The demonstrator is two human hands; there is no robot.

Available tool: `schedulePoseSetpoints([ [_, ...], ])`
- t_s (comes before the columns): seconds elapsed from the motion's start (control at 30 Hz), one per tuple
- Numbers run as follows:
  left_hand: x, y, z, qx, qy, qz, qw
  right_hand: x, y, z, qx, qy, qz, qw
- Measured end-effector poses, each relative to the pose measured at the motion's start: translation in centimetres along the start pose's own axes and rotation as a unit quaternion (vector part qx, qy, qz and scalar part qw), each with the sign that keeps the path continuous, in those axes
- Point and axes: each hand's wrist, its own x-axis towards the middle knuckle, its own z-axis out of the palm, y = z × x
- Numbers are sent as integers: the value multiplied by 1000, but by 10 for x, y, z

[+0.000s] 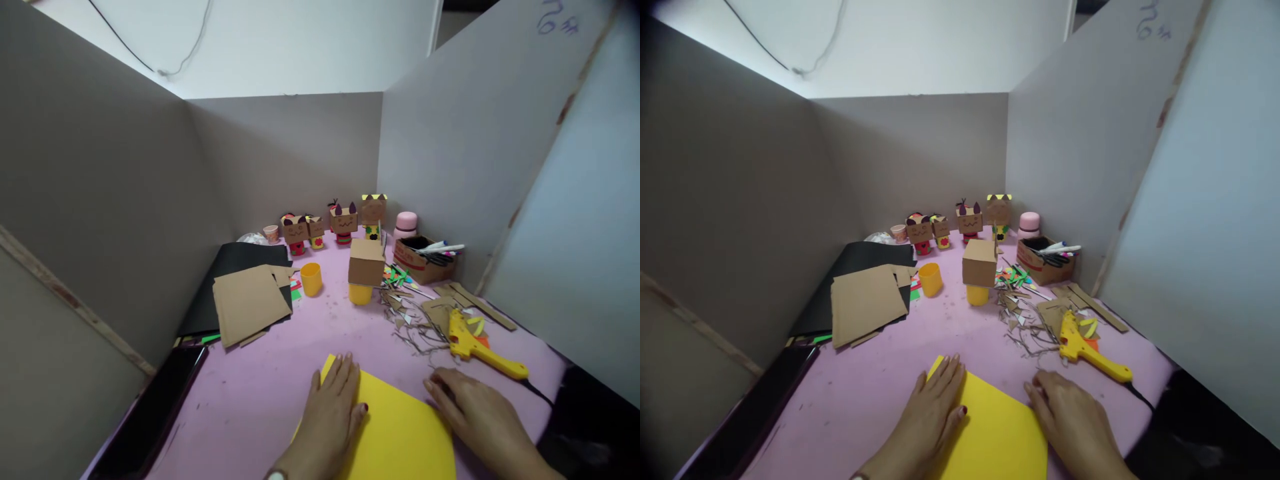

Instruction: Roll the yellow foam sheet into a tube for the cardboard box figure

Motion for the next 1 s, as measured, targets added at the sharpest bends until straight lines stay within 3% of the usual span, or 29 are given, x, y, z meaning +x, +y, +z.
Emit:
schedulePoseSetpoints([
  [0.07, 4, 2, 4, 18, -6, 19, 1000, 1, -21, 7, 6, 39, -76, 996],
  [0.17, 7, 0, 11, 43, -17, 39, 998, 3, -56, 29, 6, -60, -229, 972],
  [0.27, 7, -7, 17, 61, -23, 43, 997, 1, -71, 43, 3, -122, -275, 954],
  [0.5, -2, -23, 10, 79, 2, -10, 997, -18, -39, 34, -24, -139, -201, 969],
  [0.73, -9, -36, 1, 82, 30, -71, 994, -40, -4, 39, -46, -106, -95, 989],
  [0.87, -16, -39, -6, 66, 67, -110, 989, -41, 10, 31, -9, -43, -62, 997],
  [1.0, -29, -34, -8, 48, 118, -152, 980, -25, -2, 15, 95, 27, -79, 992],
])
